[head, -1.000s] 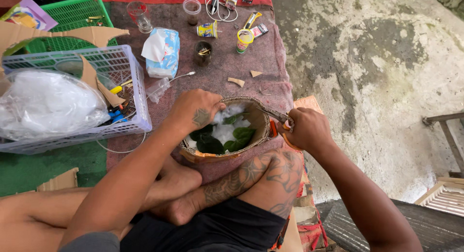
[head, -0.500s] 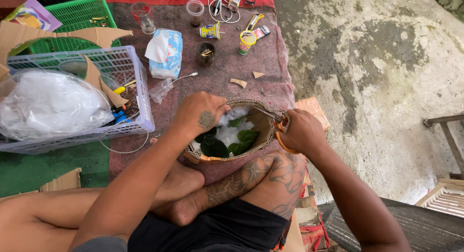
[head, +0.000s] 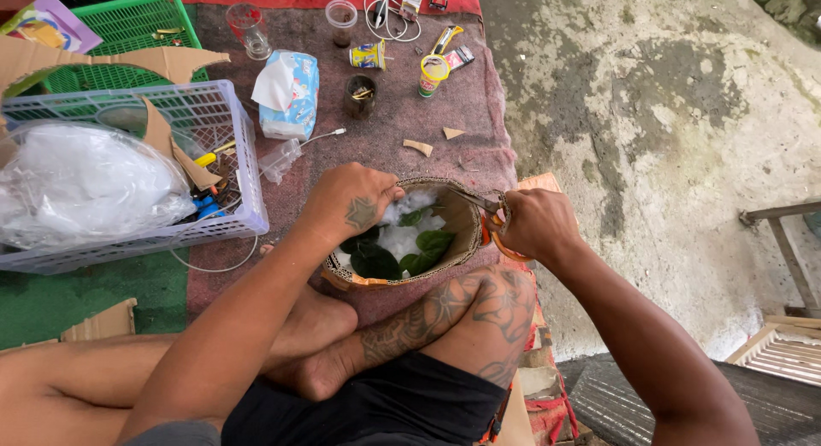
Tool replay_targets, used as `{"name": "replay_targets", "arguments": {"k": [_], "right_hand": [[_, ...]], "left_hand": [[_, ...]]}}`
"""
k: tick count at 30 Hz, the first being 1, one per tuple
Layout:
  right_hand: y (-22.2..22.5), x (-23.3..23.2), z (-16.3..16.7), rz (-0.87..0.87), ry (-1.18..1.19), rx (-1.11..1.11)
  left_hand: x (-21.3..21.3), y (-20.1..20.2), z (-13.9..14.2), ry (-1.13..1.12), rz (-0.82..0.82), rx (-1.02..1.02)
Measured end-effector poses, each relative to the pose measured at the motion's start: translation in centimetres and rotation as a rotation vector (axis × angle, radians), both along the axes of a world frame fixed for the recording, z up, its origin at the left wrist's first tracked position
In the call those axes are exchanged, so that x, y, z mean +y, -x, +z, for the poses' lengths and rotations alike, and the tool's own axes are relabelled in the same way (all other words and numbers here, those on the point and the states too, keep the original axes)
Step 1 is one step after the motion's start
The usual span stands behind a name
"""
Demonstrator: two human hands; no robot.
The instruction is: The person assembles a cylindrical cardboard container by taping a flat sheet into a tube. They place green leaves and white packing material inside, then use a box cutter and scissors to trim the edges and secure the structure with additional tape.
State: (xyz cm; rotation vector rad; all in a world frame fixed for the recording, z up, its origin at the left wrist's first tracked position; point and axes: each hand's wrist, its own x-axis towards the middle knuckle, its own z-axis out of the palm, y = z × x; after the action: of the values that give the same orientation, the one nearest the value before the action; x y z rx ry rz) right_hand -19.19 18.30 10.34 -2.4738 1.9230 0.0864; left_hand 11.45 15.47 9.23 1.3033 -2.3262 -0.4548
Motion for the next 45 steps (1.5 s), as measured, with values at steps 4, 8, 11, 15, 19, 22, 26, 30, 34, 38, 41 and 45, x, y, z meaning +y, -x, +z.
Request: {"name": "replay_targets", "arguments": {"k": [4,8,11,15,19,22,26,30,34,38,41,45], "right_hand": [[1.6,-0.6,-1.6,0.102,0.076,0.002],[3.1,-2.1,-1.9,0.280,0.135,-0.049],[2.9,-2.9,-1.1,0.342,0.161,-0.062],[1.0,-3.3,0.1,0.368,0.181,-0.126],[0.0,-3.5,0.4,0.369,0.134,-0.167],[0.5,-4.0,0.1,0.508,0.267,-0.242],[1.9,-3.9,-0.6,0.402,0.105,-0.043],[2.9,-1.0,-1.6,0.256,0.095,-0.010],[3.6,3.0,-2.9,0.056,0.152,-0.082],[4.6,4.9,-3.4,-0.101,0.154,-0.059],[4.3,5.0,-2.7,-0.184,0.106,-0.051],[2.7,4.1,-1.2,-0.273,-0.005,-0.040]], "left_hand": [[0.1,-0.1,-0.1,-0.019,-0.004,0.011],[0.1,-0.1,0.0,-0.007,-0.019,-0.022],[0.1,-0.2,0.1,-0.002,-0.028,-0.048],[0.1,-0.3,0.2,0.011,-0.058,-0.030],[0.2,-0.4,0.0,0.024,-0.068,-0.052],[0.1,-0.3,-0.3,-0.005,-0.069,-0.088],[-0.8,-0.3,-0.6,0.008,-0.116,-0.040],[-2.8,0.8,-0.1,-0.049,-0.229,-0.060],[-4.9,2.4,1.1,-0.171,-0.241,-0.002],[-5.4,-0.3,1.1,-0.269,-0.110,0.053],[-4.4,-2.8,-0.8,-0.269,-0.099,0.178],[-3.4,-2.1,-4.4,-0.345,0.137,0.359]]}}
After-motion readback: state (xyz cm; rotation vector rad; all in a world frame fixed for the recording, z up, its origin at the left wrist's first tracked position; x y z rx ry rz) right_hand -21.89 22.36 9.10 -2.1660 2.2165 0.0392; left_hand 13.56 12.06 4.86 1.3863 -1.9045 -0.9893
